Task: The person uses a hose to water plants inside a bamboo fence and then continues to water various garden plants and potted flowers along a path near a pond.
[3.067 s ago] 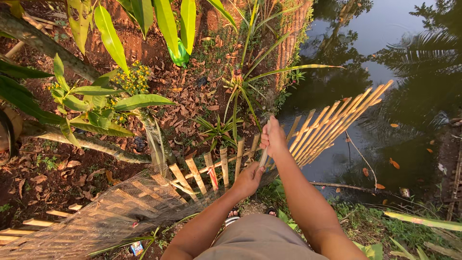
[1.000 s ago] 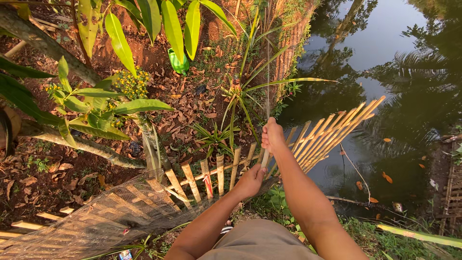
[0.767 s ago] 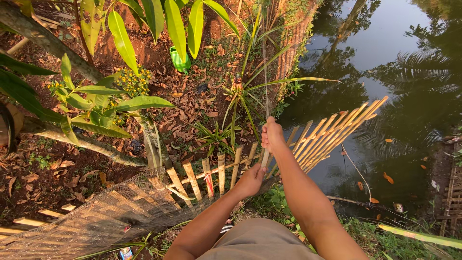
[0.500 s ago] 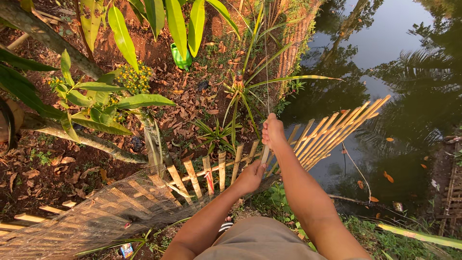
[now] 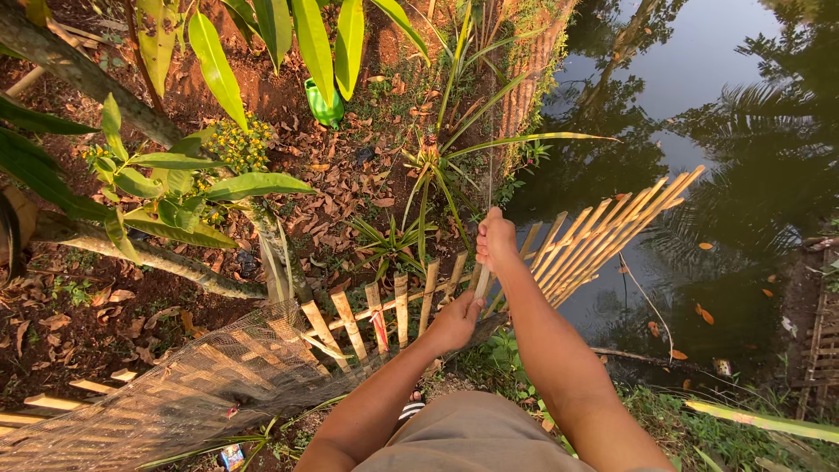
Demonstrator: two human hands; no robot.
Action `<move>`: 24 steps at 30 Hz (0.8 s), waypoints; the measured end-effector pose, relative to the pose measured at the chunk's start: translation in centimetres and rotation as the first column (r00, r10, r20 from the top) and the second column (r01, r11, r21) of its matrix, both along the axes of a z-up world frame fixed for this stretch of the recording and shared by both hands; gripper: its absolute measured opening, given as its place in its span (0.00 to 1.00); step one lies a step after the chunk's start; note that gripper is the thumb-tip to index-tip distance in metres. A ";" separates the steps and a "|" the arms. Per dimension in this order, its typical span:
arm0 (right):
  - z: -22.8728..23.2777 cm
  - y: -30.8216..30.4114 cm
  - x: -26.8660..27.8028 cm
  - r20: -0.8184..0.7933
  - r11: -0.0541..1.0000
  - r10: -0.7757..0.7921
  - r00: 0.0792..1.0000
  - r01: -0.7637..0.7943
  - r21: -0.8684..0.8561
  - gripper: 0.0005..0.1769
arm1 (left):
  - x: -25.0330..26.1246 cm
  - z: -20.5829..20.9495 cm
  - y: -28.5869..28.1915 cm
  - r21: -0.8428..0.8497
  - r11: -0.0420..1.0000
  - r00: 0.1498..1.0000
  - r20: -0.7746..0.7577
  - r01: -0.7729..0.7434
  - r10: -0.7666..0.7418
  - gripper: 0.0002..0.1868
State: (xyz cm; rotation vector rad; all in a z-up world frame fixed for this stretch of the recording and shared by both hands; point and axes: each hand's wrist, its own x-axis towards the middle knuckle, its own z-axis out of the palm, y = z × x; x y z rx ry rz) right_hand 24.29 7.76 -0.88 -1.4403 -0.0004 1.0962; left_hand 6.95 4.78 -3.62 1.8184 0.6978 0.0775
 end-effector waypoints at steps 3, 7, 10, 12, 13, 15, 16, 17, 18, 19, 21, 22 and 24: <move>0.2 -0.1 0.1 0.017 1.000 -0.005 1.000 0.004 0.022 0.23 | 0.1 0.3 0.0 -0.019 1.000 0.998 -0.058 0.004 -0.005 0.19; 0.2 -0.1 0.3 0.015 1.000 -0.004 1.000 0.004 0.022 0.23 | 0.3 0.3 0.0 -0.016 1.000 1.000 -0.014 0.004 -0.004 0.18; 0.3 0.0 0.5 0.015 1.000 -0.009 1.000 0.009 0.021 0.23 | 0.4 0.3 0.0 -0.007 1.000 1.000 0.008 0.007 -0.007 0.18; 0.3 -0.1 0.5 0.022 0.999 -0.015 1.000 0.015 0.036 0.23 | 0.4 0.5 0.0 -0.009 1.000 1.000 0.004 0.004 -0.004 0.18; 0.4 -0.1 0.5 0.026 0.999 -0.016 1.000 0.014 0.039 0.23 | 0.4 0.6 0.0 -0.004 1.000 1.000 0.002 0.005 -0.005 0.18; 0.5 -0.2 0.4 0.035 0.999 -0.016 0.999 0.014 0.044 0.22 | 0.5 0.7 -0.1 0.005 1.000 1.000 -0.003 0.007 -0.007 0.18; 0.5 -0.3 0.4 0.042 0.999 -0.014 0.999 0.013 0.041 0.22 | 0.5 0.7 -0.1 -0.006 1.000 1.000 -0.002 0.002 -0.002 0.18; 0.5 -0.3 0.4 0.050 0.999 -0.012 0.999 0.010 0.038 0.22 | 0.5 0.7 -0.2 -0.016 1.000 1.000 0.000 -0.004 0.004 0.18; 0.5 -0.4 0.3 0.058 0.999 -0.010 0.998 0.008 0.035 0.22 | 0.5 0.6 -0.2 -0.027 1.000 1.000 0.001 -0.009 0.009 0.18; 0.3 -0.3 0.3 0.048 1.000 0.007 0.999 -0.008 0.016 0.21 | 0.4 0.5 -0.3 -0.015 1.000 1.000 0.016 -0.011 0.011 0.18; -0.2 -0.2 0.3 0.029 0.999 0.040 0.999 -0.040 -0.020 0.19 | 0.1 0.0 -0.8 0.010 1.000 0.999 0.045 -0.015 0.015 0.18; -0.6 -0.1 0.2 0.030 0.997 0.067 0.997 -0.066 -0.031 0.19 | 0.0 -0.3 -0.9 -0.015 1.000 0.999 0.034 -0.024 0.024 0.17; -1.2 0.3 -0.3 0.027 0.991 0.122 0.992 -0.121 -0.056 0.18 | -0.3 -1.1 -1.2 -0.067 0.997 0.999 0.006 -0.046 0.046 0.16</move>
